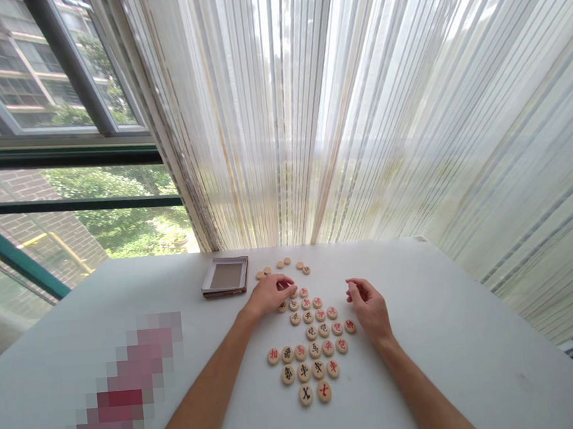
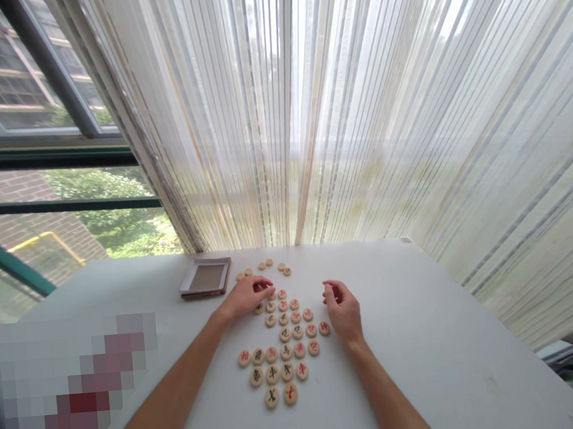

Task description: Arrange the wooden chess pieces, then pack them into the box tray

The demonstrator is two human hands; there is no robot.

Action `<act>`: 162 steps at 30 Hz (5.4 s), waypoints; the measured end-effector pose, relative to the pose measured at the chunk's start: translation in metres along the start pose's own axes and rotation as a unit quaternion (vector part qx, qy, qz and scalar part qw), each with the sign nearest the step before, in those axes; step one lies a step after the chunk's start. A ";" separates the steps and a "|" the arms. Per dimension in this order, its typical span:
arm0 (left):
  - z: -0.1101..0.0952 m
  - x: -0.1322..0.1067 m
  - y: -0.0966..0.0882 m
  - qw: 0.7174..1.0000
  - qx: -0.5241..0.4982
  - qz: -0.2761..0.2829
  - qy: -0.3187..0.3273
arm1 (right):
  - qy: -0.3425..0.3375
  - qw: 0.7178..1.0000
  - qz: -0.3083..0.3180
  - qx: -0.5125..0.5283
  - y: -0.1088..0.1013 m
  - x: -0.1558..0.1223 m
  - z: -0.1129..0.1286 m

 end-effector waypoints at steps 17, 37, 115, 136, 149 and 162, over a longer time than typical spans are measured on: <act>-0.009 -0.003 -0.002 0.998 0.007 0.055 0.022 | -0.002 1.000 0.010 -0.002 0.001 0.000 0.000; -0.008 -0.003 -0.003 0.998 0.019 0.049 0.033 | -0.004 1.000 0.008 0.000 0.001 0.000 0.001; -0.069 -0.017 -0.008 0.877 -0.460 0.130 0.039 | -0.207 0.972 -0.048 -0.100 -0.005 -0.038 0.067; -0.134 -0.077 0.025 0.953 -0.206 0.063 0.214 | -0.037 0.948 0.190 0.252 0.030 -0.061 0.081; -0.059 -0.109 0.000 0.974 -0.214 -0.025 0.066 | -0.058 0.962 0.213 0.159 0.032 -0.061 0.082; -0.066 -0.117 0.014 0.972 -0.223 0.011 0.074 | -0.090 0.950 0.266 0.137 0.054 -0.093 0.088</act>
Point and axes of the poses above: each hand's wrist, its own x-axis towards the middle knuckle, its own y-axis out of the palm, z = x × y, the point moved 8 cm from there along x, towards the middle knuckle, and after that the axes turned 15 degrees about -x, right-handed, at the moved point
